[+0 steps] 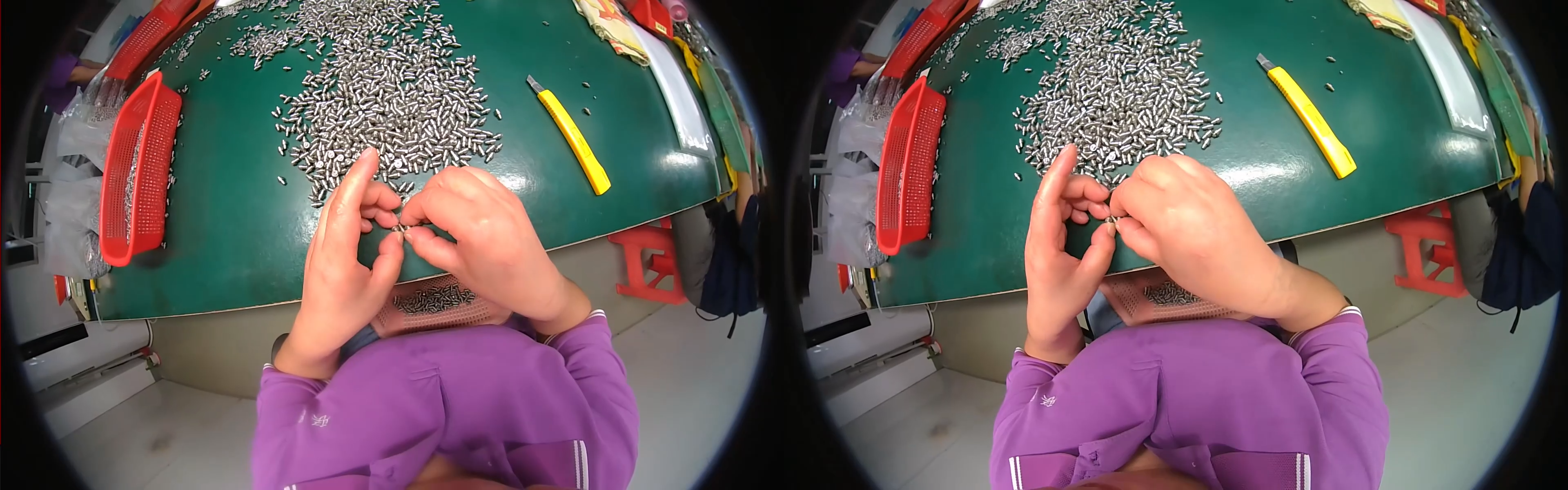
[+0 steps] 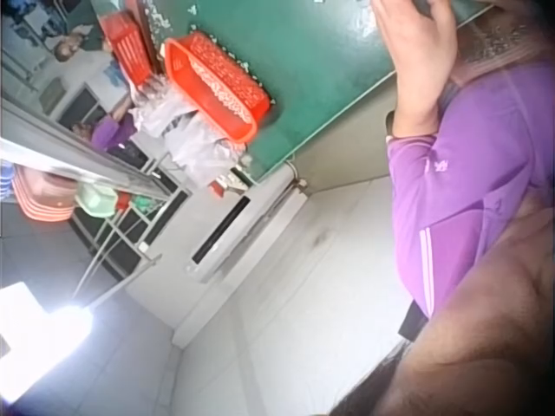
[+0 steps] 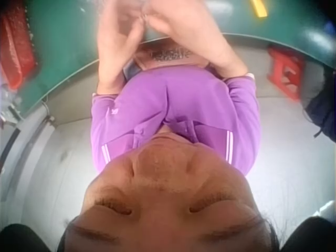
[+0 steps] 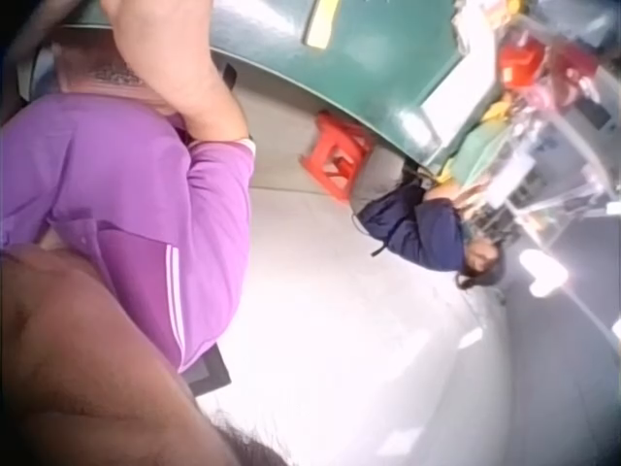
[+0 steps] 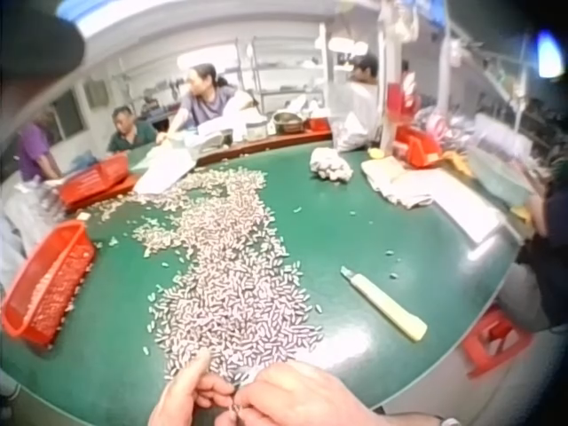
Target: Inspecting and organizing small silver metal components on a green workbench.
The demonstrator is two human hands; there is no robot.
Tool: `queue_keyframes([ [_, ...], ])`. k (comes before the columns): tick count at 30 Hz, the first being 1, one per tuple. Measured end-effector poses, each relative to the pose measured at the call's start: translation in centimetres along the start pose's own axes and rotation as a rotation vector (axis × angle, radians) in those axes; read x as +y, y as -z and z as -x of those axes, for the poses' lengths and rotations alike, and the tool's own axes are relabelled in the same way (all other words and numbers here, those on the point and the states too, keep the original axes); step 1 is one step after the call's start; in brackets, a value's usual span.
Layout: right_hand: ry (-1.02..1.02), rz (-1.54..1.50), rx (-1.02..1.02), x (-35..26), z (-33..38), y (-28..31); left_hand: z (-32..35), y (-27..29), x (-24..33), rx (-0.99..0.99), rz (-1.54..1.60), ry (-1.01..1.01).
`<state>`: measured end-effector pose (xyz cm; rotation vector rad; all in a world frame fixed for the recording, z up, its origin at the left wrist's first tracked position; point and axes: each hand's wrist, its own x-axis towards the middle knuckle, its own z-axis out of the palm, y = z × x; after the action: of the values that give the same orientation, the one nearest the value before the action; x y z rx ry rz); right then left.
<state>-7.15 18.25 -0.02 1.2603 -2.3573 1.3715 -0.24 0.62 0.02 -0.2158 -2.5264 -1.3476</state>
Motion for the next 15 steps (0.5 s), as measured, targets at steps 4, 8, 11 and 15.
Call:
queue_keyframes([
  [4,0.013,-0.023,0.001,0.12,0.08,-0.02,-0.05,-0.04,0.02,0.007,-0.006,0.004],
  [8,0.007,-0.015,-0.006,0.09,0.2,-0.16,-0.09,0.11,0.05,-0.015,0.008,0.007],
  [11,-0.003,0.012,0.036,0.04,0.25,-0.35,-0.12,0.17,0.17,-0.026,0.016,0.011],
  [15,-0.018,0.02,0.03,0.0,0.18,-0.3,-0.03,0.32,-0.12,-0.018,0.075,0.005],
])
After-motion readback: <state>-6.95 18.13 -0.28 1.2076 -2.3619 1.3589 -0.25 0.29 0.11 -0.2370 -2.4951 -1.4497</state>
